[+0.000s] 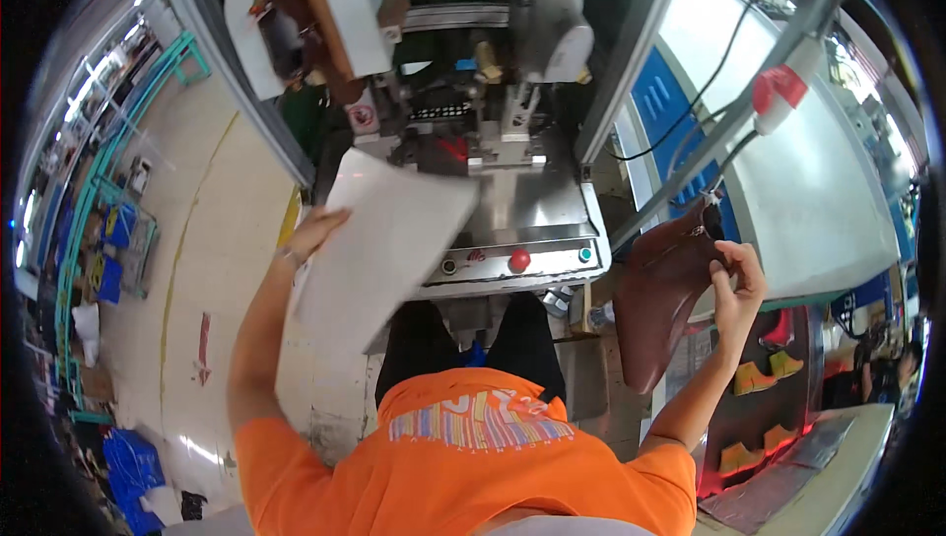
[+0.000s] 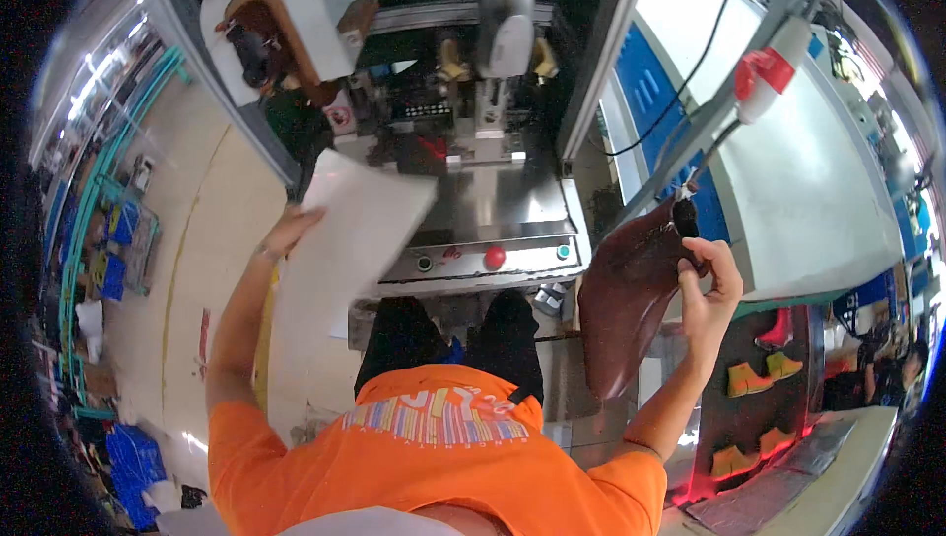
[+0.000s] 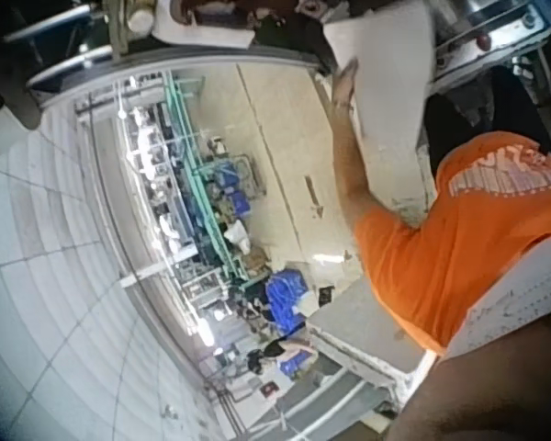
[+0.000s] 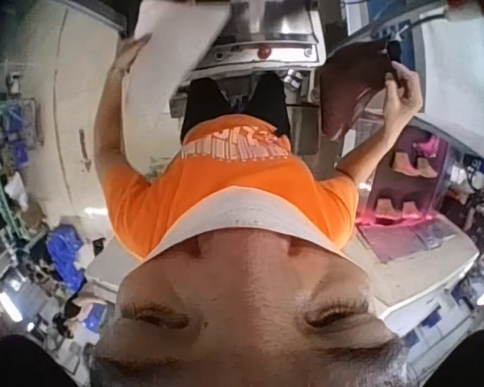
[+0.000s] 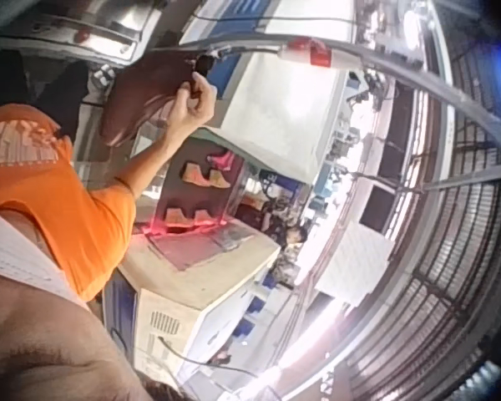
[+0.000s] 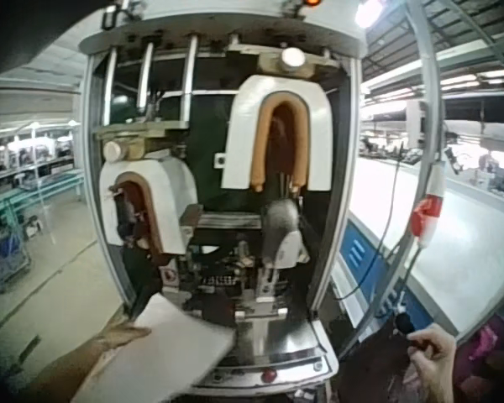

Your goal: The person repeatedly places brown shoe uppers onto a machine jig, presses a button to activate the machine, and then removes the processed shoes. The person handles the shoes one at a time, placing them on a nearby table after processing.

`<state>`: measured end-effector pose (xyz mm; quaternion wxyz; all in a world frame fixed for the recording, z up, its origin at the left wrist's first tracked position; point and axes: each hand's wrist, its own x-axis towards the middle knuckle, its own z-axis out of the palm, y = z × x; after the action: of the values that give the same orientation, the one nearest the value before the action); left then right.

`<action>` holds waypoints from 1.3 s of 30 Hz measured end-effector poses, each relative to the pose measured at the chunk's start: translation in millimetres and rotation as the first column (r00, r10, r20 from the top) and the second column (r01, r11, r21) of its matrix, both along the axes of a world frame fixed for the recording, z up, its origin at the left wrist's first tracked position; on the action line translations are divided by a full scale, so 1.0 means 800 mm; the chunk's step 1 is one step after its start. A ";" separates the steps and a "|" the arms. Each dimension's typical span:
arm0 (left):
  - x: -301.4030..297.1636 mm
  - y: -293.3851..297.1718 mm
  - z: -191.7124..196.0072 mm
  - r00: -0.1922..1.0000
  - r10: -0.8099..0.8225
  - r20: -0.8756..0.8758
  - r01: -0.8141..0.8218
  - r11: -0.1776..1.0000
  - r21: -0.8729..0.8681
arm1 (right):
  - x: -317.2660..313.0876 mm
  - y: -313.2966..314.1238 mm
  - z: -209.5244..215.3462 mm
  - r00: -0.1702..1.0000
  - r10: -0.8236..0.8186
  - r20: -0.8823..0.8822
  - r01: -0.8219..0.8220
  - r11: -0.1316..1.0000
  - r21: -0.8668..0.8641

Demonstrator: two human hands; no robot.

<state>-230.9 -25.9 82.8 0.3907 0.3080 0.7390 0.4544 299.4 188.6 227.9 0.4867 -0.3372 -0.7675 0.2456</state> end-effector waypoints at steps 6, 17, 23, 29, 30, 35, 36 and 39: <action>0.007 0.033 -0.145 0.727 0.065 0.684 -0.210 0.969 0.131 | -0.042 -0.012 0.014 1.000 0.010 0.019 -0.012 0.996 0.086; 0.162 0.085 -0.021 0.889 0.390 -0.239 -0.140 0.730 0.669 | -0.087 -0.011 0.012 0.943 0.320 -0.090 -0.326 0.944 -0.059; 0.242 0.135 0.100 0.290 -0.571 0.768 0.325 0.813 0.482 | -0.111 -0.014 0.017 0.827 0.478 -0.297 -0.456 0.878 0.144; 0.221 0.159 0.172 0.163 -0.573 0.803 0.317 0.801 0.507 | -0.089 -0.037 0.004 0.894 0.426 -0.143 -0.366 0.875 0.317; 0.217 0.156 0.180 0.145 -0.609 0.780 0.350 0.769 0.535 | -0.079 -0.038 -0.009 0.910 0.398 -0.112 -0.348 0.884 0.311; 0.204 0.161 0.208 0.439 -0.686 0.580 0.519 0.721 0.459 | -0.054 -0.033 -0.020 0.825 0.553 -0.115 -0.544 0.833 0.105; 0.204 0.165 0.211 0.475 -0.693 0.543 0.553 0.715 0.428 | -0.051 -0.019 -0.020 0.788 0.592 -0.167 -0.582 0.806 0.108; 0.216 0.164 0.232 0.522 -0.738 0.427 0.666 0.666 0.338 | -0.098 0.025 0.000 0.830 0.522 -0.198 -0.544 0.836 -0.076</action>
<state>-58.3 105.1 268.3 0.7069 0.4664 0.3806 0.3714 220.9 208.4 227.8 0.4392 -0.1183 -0.7693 0.4487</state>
